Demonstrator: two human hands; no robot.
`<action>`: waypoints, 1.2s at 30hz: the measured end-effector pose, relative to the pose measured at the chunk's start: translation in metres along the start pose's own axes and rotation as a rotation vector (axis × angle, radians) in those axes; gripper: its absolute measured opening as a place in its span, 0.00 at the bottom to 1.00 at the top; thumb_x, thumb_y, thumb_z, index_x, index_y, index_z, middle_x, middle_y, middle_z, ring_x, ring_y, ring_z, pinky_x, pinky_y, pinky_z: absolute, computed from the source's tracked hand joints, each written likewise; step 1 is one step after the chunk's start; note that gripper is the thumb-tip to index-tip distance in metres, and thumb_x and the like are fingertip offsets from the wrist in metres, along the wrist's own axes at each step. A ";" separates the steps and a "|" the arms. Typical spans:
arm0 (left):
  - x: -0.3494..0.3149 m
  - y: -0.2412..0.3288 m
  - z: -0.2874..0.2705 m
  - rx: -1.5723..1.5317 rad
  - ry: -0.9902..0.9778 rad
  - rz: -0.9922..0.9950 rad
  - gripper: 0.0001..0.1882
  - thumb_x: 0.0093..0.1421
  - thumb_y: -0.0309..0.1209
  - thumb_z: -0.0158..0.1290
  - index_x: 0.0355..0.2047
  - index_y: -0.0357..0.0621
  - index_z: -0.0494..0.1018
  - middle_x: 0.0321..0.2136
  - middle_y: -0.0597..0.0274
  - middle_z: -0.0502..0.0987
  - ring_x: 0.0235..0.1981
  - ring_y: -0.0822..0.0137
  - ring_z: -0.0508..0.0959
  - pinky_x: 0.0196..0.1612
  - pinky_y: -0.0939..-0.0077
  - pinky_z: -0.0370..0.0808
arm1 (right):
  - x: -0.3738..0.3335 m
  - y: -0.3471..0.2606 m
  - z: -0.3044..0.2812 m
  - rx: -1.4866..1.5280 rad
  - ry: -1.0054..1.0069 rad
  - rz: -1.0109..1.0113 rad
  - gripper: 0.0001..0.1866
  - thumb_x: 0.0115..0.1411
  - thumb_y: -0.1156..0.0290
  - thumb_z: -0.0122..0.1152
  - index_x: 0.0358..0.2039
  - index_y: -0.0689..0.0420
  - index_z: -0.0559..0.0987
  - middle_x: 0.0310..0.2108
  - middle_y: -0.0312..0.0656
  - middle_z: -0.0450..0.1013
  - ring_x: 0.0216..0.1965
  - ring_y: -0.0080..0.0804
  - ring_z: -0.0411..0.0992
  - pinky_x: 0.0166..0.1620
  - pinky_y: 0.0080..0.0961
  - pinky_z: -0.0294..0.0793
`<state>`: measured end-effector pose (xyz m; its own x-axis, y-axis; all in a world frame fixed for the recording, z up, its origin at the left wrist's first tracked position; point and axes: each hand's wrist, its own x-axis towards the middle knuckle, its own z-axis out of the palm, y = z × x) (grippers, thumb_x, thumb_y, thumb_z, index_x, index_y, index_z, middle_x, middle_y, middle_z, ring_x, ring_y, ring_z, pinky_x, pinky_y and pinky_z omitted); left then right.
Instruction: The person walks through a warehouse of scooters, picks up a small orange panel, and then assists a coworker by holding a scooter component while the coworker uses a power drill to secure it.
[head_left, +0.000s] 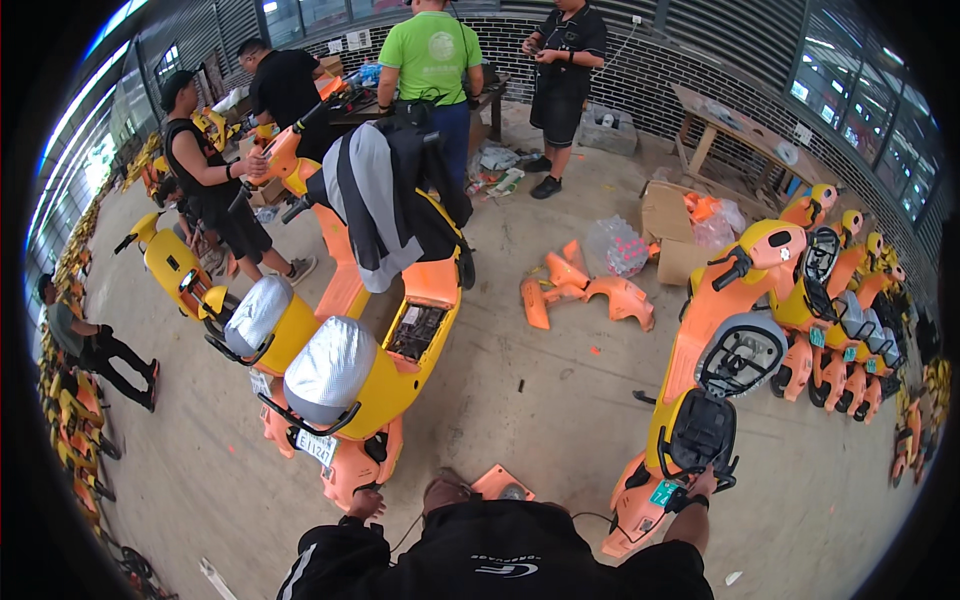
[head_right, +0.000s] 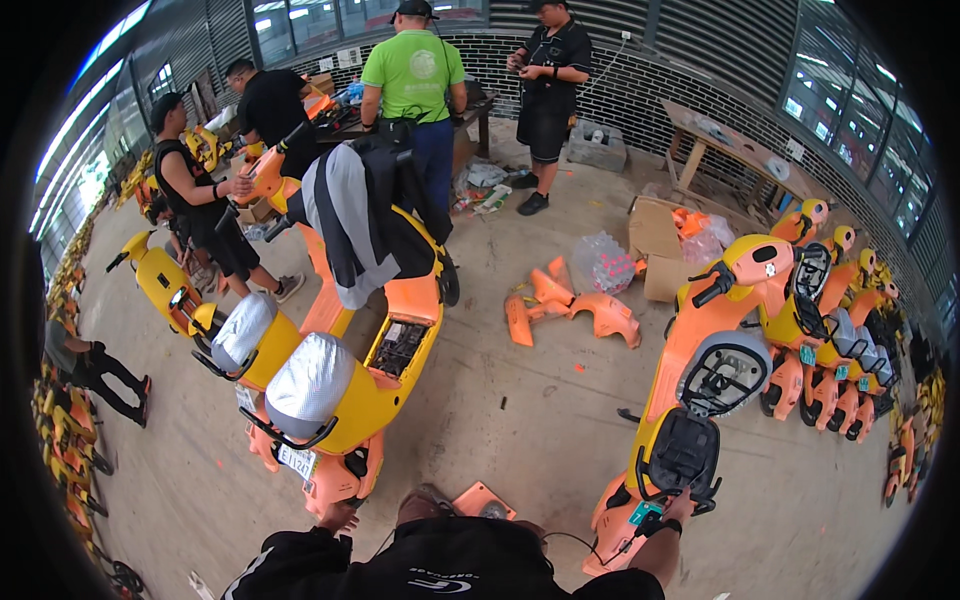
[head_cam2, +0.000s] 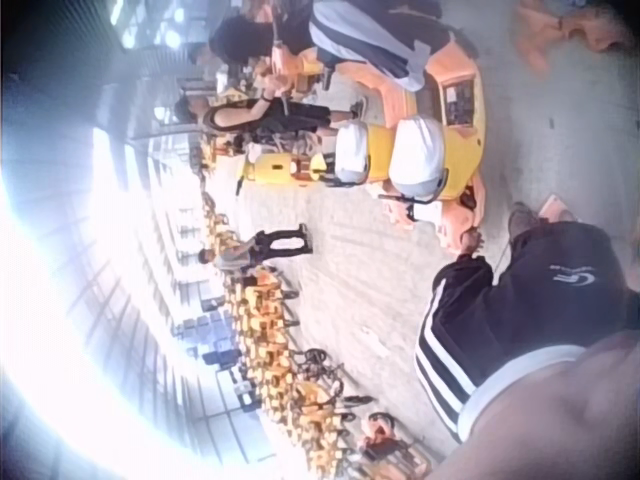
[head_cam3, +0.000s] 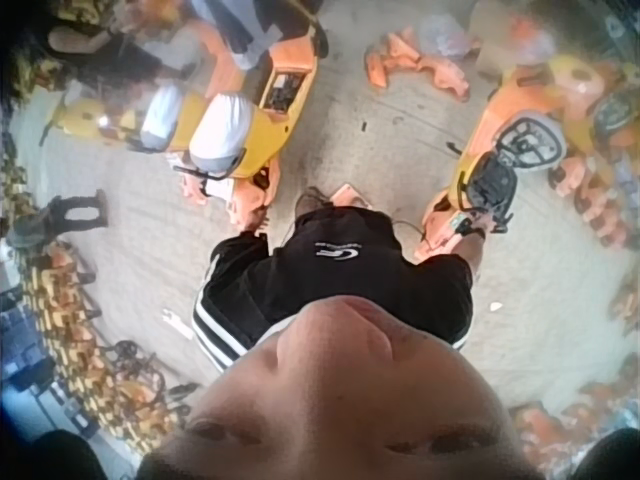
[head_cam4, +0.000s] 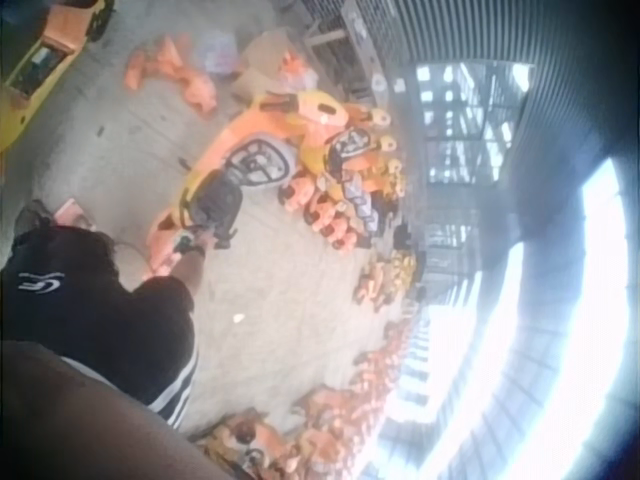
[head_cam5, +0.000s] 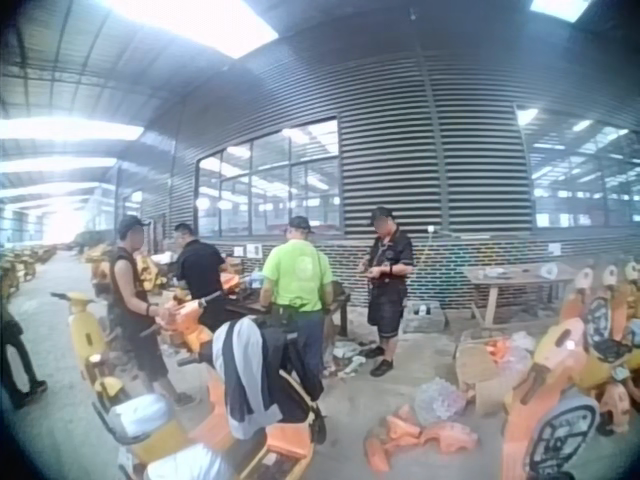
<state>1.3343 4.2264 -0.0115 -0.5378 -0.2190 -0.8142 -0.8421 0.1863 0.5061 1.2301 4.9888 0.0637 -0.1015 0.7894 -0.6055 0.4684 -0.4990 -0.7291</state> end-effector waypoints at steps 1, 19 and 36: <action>0.001 -0.004 -0.001 0.005 0.002 -0.004 0.11 0.51 0.31 0.43 0.29 0.37 0.68 0.20 0.55 0.74 0.17 0.64 0.74 0.18 0.73 0.72 | -0.004 0.000 0.001 -0.003 -0.003 0.002 0.25 0.50 0.48 0.45 0.11 0.58 0.65 0.08 0.36 0.59 0.10 0.25 0.56 0.13 0.21 0.54; -0.110 0.089 -0.114 0.830 0.620 0.531 0.16 0.40 0.33 0.52 0.32 0.44 0.68 0.27 0.55 0.73 0.34 0.55 0.71 0.35 0.64 0.67 | 0.028 0.016 0.018 -0.337 0.117 -0.283 0.28 0.55 0.52 0.38 0.31 0.69 0.72 0.31 0.56 0.69 0.32 0.48 0.68 0.34 0.38 0.66; -0.121 0.050 0.079 0.823 -0.841 1.000 0.43 0.41 0.41 0.55 0.55 0.50 0.45 0.53 0.54 0.52 0.53 0.58 0.54 0.51 0.63 0.56 | 0.049 0.026 0.012 -0.228 0.119 -0.242 0.24 0.55 0.56 0.39 0.42 0.65 0.64 0.29 0.54 0.69 0.23 0.47 0.68 0.23 0.36 0.66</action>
<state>1.3603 4.3382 0.0895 -0.4341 0.8449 -0.3126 0.2426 0.4438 0.8626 1.2264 5.0102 0.0117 -0.1368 0.9177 -0.3730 0.6282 -0.2108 -0.7489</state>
